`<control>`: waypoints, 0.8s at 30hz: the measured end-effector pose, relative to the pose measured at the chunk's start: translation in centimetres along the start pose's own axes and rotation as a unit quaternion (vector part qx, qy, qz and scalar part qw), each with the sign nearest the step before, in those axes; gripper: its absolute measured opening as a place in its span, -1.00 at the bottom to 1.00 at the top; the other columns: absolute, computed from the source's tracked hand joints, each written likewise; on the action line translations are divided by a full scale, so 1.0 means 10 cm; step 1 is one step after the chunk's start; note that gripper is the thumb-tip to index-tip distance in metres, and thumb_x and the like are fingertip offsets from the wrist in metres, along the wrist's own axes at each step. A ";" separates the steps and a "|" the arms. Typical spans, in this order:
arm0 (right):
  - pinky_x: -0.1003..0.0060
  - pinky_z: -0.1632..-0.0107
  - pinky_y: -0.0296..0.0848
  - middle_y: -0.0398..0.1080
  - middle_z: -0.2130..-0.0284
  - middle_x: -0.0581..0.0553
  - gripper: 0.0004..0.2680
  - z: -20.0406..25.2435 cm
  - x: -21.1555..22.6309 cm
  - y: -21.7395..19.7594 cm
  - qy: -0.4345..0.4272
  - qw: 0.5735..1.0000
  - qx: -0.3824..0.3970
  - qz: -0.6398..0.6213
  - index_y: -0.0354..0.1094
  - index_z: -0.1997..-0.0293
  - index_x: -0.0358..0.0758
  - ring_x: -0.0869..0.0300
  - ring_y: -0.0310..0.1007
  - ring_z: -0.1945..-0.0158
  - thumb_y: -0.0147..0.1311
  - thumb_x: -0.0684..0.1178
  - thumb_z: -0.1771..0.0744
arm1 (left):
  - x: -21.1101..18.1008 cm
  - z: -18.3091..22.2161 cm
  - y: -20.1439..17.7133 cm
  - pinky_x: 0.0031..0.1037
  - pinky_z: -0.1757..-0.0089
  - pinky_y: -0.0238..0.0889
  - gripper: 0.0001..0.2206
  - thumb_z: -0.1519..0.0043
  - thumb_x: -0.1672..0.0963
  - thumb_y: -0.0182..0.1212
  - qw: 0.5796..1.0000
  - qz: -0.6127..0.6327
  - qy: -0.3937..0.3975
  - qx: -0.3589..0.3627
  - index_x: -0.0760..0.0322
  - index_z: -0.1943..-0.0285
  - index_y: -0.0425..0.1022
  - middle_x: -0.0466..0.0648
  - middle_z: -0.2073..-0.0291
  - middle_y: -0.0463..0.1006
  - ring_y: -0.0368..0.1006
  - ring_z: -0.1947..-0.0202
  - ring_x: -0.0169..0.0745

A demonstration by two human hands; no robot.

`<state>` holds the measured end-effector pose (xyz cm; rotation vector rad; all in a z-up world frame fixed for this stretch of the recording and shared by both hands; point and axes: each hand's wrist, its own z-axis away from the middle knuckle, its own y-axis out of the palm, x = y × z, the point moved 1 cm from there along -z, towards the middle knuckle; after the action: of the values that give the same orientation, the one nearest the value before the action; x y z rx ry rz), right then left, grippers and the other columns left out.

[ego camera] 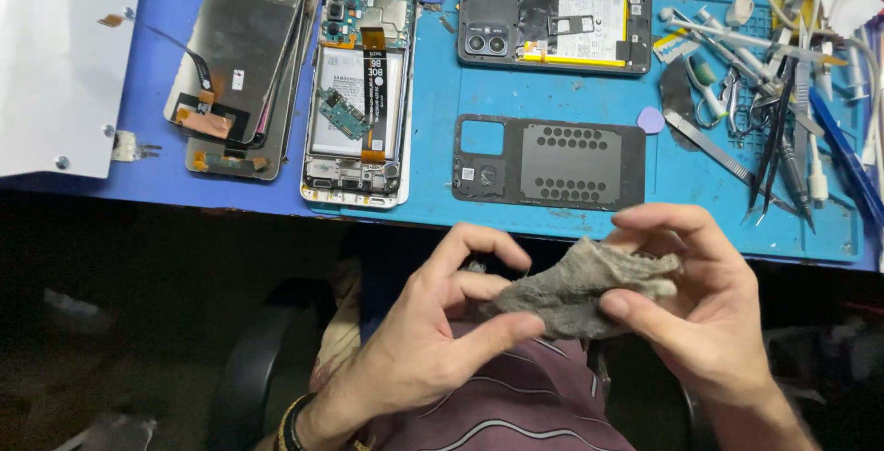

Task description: Cleaning adhesive residue and smudges from a smartphone back cover using a cloth and cleaning solution.

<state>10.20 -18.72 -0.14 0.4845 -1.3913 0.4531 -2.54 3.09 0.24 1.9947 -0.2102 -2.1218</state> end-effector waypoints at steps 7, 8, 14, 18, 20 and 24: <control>0.35 0.02 0.56 0.12 -0.45 -0.45 -0.34 -0.12 0.24 0.40 -0.144 0.987 0.016 0.067 0.00 -0.41 -0.33 0.03 0.33 -0.26 0.14 -0.46 -0.14 | -0.01 -0.01 0.06 -0.75 0.50 -0.07 -0.21 -0.24 0.32 0.18 0.990 0.138 0.021 0.004 0.23 -0.66 -0.14 -0.17 0.49 0.53 0.16 0.58 -0.61; 0.11 -0.19 0.48 -0.01 -0.51 -0.42 -0.31 -0.12 0.26 0.42 -0.146 0.987 0.047 0.051 -0.05 -0.43 -0.33 -0.05 0.24 -0.37 0.22 -0.21 -0.13 | -0.05 0.00 0.06 -0.64 0.32 0.20 -0.34 -0.27 0.31 0.15 0.994 0.075 0.075 -0.001 0.32 -0.57 -0.01 0.01 0.25 0.59 0.38 0.38 -0.39; 0.28 -0.14 0.63 0.55 -0.05 -0.30 -0.50 0.01 0.26 0.38 -0.146 0.974 0.048 0.165 0.31 -0.24 -0.36 0.09 0.62 -0.06 0.29 -0.33 -0.15 | -0.21 0.02 0.01 -0.51 0.09 0.53 -0.59 -0.11 0.28 0.36 0.967 -0.145 0.194 -0.076 0.30 -0.16 0.49 0.00 0.09 0.68 0.66 0.17 -0.21; 0.61 0.29 0.71 0.73 0.24 0.05 -0.57 -0.18 0.59 0.48 -0.238 0.882 0.102 0.394 0.48 -0.09 -0.22 0.44 0.76 0.36 0.37 -0.21 -0.12 | -0.21 0.08 -0.17 -0.60 0.35 0.47 -0.69 0.01 0.31 0.42 0.922 -0.253 0.251 -0.151 0.33 0.07 0.63 -0.04 0.28 0.70 0.61 0.42 -0.29; 0.57 0.35 0.68 0.74 0.25 0.10 -0.61 -0.34 0.75 0.54 -0.253 0.860 0.160 0.414 0.50 -0.05 -0.18 0.42 0.77 0.40 0.36 -0.16 -0.13 | -0.19 0.14 -0.22 -0.57 0.35 0.44 -0.72 0.06 0.30 0.43 0.905 -0.273 0.275 -0.176 0.28 0.16 0.62 -0.08 0.33 0.65 0.55 0.42 -0.29; 0.50 0.42 0.62 0.72 0.28 -0.04 -0.66 -0.94 1.09 0.75 -0.234 0.867 0.226 0.377 0.56 0.04 -0.22 0.32 0.68 0.48 0.37 -0.09 -0.12 | -0.15 0.28 -0.33 -0.36 0.06 0.32 -0.78 0.06 0.25 0.41 0.882 -0.316 0.299 -0.182 0.27 0.31 0.46 0.04 0.06 0.41 0.33 0.12 -0.06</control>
<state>14.92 -7.05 10.07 0.4228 -1.9421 1.3979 -5.42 6.58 1.03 2.5439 0.9831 -1.4988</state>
